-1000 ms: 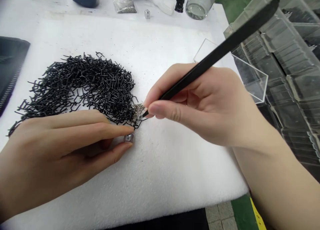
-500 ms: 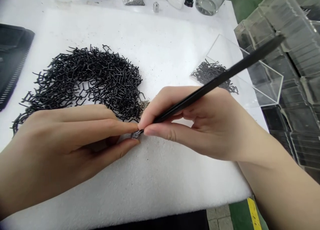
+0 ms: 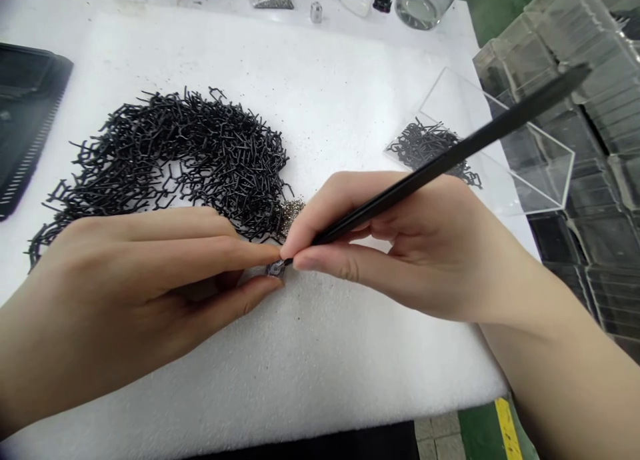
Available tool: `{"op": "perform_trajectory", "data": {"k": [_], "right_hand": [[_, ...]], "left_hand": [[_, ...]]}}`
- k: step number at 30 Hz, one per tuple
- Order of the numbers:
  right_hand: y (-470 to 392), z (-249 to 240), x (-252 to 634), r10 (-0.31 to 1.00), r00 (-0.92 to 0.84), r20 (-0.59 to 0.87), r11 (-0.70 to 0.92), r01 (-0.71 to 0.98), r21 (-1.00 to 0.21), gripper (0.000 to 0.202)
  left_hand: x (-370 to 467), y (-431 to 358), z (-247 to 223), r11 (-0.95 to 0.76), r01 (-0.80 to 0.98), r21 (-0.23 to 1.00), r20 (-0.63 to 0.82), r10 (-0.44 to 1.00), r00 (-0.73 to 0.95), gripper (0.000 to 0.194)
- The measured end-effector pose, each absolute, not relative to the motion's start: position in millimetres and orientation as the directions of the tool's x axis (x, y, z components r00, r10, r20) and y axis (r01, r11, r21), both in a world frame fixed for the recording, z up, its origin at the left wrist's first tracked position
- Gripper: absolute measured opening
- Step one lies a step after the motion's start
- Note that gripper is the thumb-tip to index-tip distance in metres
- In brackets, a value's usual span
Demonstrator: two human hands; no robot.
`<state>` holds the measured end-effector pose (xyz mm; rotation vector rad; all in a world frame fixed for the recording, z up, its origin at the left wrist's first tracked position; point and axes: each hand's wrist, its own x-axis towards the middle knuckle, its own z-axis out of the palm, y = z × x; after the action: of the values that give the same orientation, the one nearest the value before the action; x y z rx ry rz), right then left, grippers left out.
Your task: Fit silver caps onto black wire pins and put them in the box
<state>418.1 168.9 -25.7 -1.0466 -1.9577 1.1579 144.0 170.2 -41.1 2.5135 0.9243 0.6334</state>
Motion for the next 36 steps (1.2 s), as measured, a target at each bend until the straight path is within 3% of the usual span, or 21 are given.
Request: {"op": "perform_trajectory", "data": {"k": [13,17,28,36], "right_hand": [[169.4,-24.3,420.0,0.858,-0.499,0.123,0.309,0.31,-0.899,0.023],[168.1,-24.6,421.7,0.857,-0.497,0.136,0.328,0.322,-0.888,0.024],[169.1,-28.1,422.8,0.848,-0.509,0.147,0.344,0.318,-0.884,0.03],[168.7,-26.0,423.3,0.843,-0.517,0.147,0.352,0.323,-0.879,0.028]], "left_hand": [[140.4,167.7,-38.0,-0.709,0.515,0.483,0.266,0.678,0.685,0.019],[141.0,167.1,-39.1,-0.729,0.478,0.489,0.331,0.663,0.672,0.019],[150.9,165.2,-38.1,-0.657,0.589,0.47,0.197,0.729,0.655,0.019],[145.5,165.8,-36.1,-0.674,0.562,0.479,0.22,0.713,0.666,0.024]]}}
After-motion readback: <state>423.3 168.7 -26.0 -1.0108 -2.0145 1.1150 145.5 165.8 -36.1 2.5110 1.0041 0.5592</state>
